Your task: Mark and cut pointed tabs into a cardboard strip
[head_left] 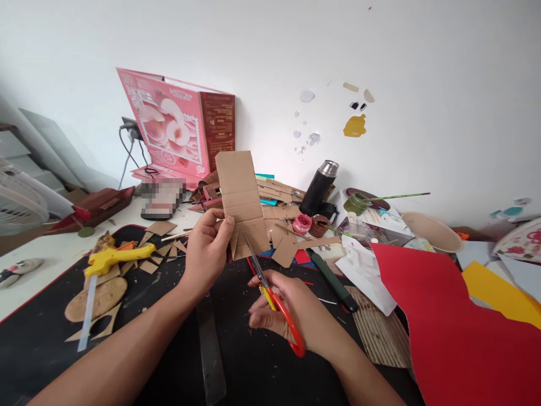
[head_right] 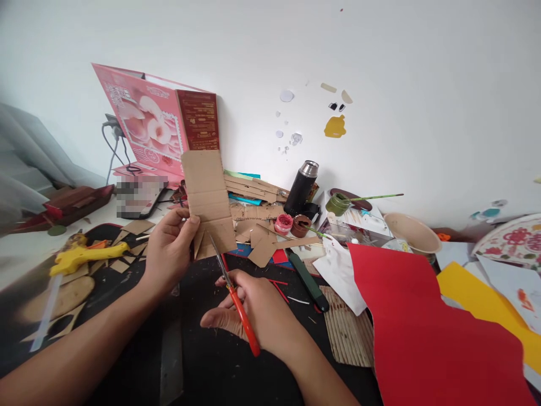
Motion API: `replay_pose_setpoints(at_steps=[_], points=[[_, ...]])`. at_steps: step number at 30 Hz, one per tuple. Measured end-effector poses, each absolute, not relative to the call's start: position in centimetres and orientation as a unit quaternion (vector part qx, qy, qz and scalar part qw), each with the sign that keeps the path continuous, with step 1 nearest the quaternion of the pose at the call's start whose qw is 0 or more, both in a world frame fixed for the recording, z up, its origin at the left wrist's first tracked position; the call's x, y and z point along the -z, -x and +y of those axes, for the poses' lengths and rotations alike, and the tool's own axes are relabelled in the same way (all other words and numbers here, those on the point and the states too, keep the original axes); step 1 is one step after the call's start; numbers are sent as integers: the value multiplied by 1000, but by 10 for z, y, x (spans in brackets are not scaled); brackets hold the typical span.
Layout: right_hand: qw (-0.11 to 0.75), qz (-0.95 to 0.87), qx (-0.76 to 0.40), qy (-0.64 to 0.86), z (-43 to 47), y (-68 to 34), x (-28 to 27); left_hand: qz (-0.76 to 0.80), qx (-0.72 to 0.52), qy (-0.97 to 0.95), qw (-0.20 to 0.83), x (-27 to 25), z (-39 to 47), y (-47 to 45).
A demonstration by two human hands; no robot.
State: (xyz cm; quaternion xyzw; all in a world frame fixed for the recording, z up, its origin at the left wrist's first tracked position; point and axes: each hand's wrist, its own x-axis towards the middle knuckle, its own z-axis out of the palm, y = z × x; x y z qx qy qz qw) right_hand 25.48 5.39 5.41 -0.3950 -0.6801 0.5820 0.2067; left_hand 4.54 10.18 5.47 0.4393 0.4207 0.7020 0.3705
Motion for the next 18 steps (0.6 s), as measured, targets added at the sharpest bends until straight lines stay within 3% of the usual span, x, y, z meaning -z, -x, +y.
replay_pose_setpoints(at_steps=[5, 11, 18], points=[[209, -691, -560, 407, 54, -254, -48, 406, -711, -432, 378, -56, 102, -46], [212, -624, -649, 380, 53, -256, -38, 414, -708, -426, 381, -54, 100, -44], [170, -640, -644, 383, 54, -261, -62, 407, -714, -422, 382, -55, 98, -44]])
